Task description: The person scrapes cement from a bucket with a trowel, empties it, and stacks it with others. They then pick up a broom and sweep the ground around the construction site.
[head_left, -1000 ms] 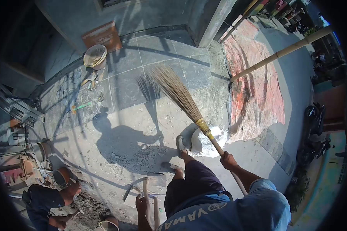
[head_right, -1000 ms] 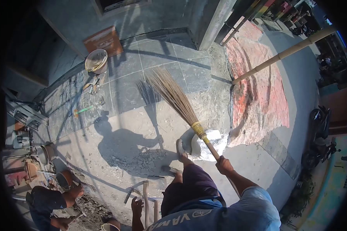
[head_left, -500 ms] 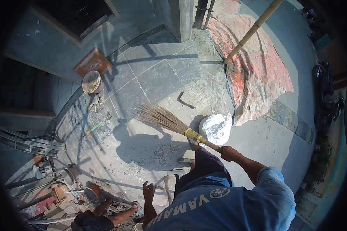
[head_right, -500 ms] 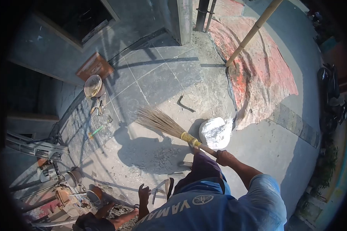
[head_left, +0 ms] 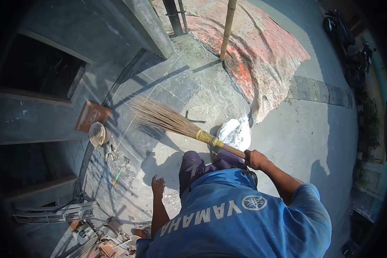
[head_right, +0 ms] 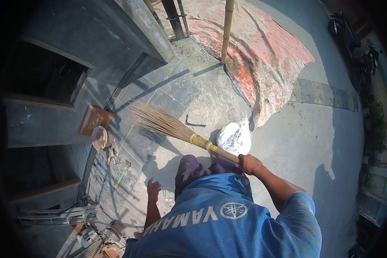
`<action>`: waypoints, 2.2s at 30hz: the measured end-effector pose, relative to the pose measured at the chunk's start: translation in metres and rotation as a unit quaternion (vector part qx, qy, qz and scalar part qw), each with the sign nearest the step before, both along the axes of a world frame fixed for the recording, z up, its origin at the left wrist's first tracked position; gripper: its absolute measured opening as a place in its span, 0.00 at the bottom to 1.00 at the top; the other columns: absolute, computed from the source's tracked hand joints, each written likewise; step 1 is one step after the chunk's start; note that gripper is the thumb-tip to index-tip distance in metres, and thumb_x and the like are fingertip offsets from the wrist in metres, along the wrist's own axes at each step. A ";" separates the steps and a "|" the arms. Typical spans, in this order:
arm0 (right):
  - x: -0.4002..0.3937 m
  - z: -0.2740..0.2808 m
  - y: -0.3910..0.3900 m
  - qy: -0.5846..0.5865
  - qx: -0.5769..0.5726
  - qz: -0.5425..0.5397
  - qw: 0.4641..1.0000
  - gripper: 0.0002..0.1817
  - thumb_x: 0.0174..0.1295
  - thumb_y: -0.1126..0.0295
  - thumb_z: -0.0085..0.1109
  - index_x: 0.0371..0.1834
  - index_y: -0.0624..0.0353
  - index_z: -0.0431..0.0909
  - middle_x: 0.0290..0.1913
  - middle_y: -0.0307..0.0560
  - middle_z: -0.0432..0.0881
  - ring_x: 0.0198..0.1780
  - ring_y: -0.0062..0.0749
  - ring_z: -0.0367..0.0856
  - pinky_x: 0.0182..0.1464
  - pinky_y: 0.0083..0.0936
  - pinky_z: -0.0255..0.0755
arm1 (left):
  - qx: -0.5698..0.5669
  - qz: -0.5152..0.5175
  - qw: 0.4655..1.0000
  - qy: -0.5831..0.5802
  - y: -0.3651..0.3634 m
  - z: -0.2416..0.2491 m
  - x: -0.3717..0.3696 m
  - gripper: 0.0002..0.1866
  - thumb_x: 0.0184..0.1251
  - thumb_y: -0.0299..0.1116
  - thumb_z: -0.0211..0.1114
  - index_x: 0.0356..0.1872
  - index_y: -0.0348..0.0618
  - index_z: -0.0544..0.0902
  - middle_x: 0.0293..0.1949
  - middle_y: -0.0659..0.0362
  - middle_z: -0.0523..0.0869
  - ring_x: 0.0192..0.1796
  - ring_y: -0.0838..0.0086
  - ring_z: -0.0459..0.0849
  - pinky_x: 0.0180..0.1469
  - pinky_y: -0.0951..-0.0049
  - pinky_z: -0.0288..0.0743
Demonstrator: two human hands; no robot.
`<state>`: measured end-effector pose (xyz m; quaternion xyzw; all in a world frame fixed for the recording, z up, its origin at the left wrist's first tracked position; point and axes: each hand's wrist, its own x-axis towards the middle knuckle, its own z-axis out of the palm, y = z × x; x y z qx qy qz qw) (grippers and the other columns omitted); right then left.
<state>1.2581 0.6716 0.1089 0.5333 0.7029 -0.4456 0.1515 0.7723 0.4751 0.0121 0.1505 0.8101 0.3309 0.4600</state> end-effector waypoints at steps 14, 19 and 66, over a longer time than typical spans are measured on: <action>0.051 0.019 -0.107 -0.044 0.034 -0.317 0.947 0.14 0.50 0.67 0.63 0.37 0.62 0.74 0.29 0.62 0.80 0.34 0.57 0.79 0.36 0.41 0.71 | 0.056 -0.297 0.936 0.177 0.190 -0.036 -0.043 0.27 0.58 0.34 0.64 0.58 0.36 0.68 0.33 0.51 0.83 0.36 0.64 0.82 0.41 0.67 0.75; 0.039 0.008 -0.098 -0.065 0.031 -0.342 0.937 0.15 0.52 0.65 0.62 0.36 0.63 0.72 0.30 0.63 0.80 0.35 0.57 0.79 0.38 0.43 0.72 | 0.115 -0.269 0.947 0.129 0.225 -0.008 -0.005 0.26 0.59 0.36 0.64 0.57 0.38 0.69 0.39 0.46 0.84 0.40 0.62 0.83 0.44 0.66 0.74; -0.165 -0.204 -0.023 -0.123 0.059 -0.035 0.990 0.23 0.51 0.71 0.50 0.52 0.70 0.66 0.43 0.64 0.79 0.41 0.50 0.83 0.38 0.38 0.79 | -0.042 0.115 0.978 0.171 -0.372 -0.034 0.135 0.27 0.58 0.32 0.63 0.59 0.37 0.68 0.30 0.56 0.82 0.28 0.78 0.78 0.28 0.76 0.72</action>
